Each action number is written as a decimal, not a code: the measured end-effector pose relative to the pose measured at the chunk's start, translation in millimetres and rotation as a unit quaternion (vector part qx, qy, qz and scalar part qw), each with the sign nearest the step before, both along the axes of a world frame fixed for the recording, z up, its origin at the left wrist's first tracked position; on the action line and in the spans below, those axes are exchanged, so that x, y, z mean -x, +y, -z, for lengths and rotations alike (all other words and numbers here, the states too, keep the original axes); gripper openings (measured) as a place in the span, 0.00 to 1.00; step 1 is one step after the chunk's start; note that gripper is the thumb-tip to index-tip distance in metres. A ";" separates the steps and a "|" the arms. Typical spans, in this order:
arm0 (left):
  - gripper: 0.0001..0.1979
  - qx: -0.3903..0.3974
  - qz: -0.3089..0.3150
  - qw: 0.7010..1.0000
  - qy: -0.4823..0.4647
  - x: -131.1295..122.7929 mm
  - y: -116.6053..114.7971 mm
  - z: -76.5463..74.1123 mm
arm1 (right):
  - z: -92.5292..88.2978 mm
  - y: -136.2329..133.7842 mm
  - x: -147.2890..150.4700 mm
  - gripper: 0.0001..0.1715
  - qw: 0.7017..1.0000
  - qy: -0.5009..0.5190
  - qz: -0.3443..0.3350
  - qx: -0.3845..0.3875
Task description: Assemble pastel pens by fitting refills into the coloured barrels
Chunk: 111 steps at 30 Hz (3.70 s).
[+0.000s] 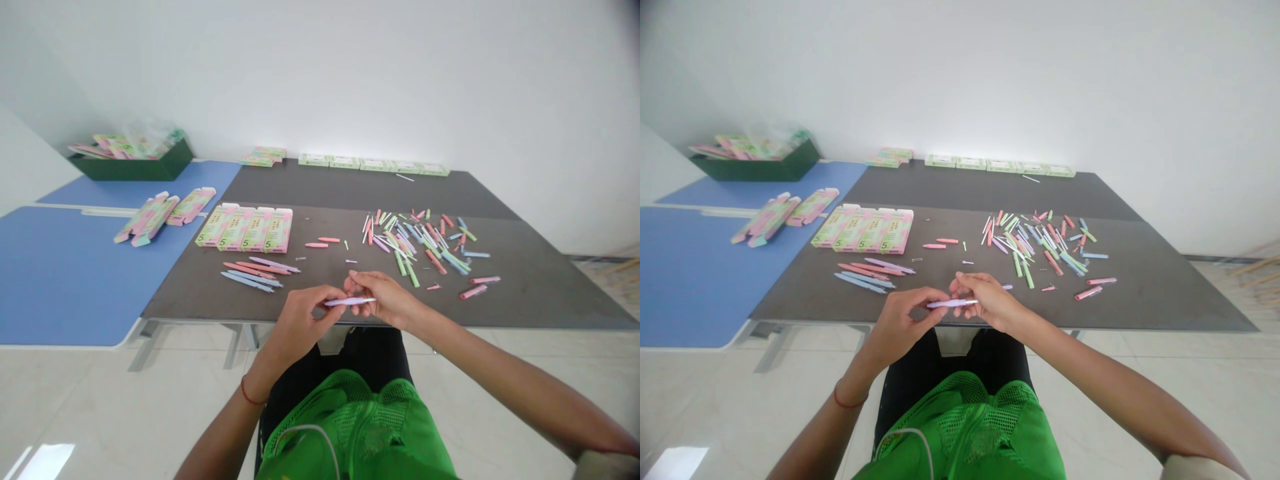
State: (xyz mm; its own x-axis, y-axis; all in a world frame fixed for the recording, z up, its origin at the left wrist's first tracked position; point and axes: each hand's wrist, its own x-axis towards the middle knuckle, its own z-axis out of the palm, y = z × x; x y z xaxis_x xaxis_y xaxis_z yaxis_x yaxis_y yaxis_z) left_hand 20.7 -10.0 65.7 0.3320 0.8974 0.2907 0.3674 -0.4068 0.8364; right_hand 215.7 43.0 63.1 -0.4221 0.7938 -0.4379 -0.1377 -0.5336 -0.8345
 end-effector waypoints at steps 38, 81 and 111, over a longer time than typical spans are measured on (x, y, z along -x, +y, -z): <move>0.05 -0.012 -0.035 0.999 -0.026 6.5 2.3 16.1 | 12.2 -8.8 1.3 0.16 0.998 0.012 0.031 0.051; 0.07 -0.072 -0.046 0.995 0.054 11.6 10.5 25.5 | 22.0 13.4 -38.0 0.26 0.988 -0.069 -0.118 -0.078; 0.09 -0.100 0.004 0.991 0.093 -30.9 13.2 23.0 | 25.4 -21.3 -64.3 0.25 0.998 -0.022 -0.033 -0.051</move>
State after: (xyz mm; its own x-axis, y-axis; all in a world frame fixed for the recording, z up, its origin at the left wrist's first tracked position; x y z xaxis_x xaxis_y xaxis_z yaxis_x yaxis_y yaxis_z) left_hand 51.6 3.2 42.7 0.4031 0.8252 0.3957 0.5041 -0.5611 0.6565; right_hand 280.0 21.7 37.7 -0.4564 0.8069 -0.3750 -0.0676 -0.4517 -0.8896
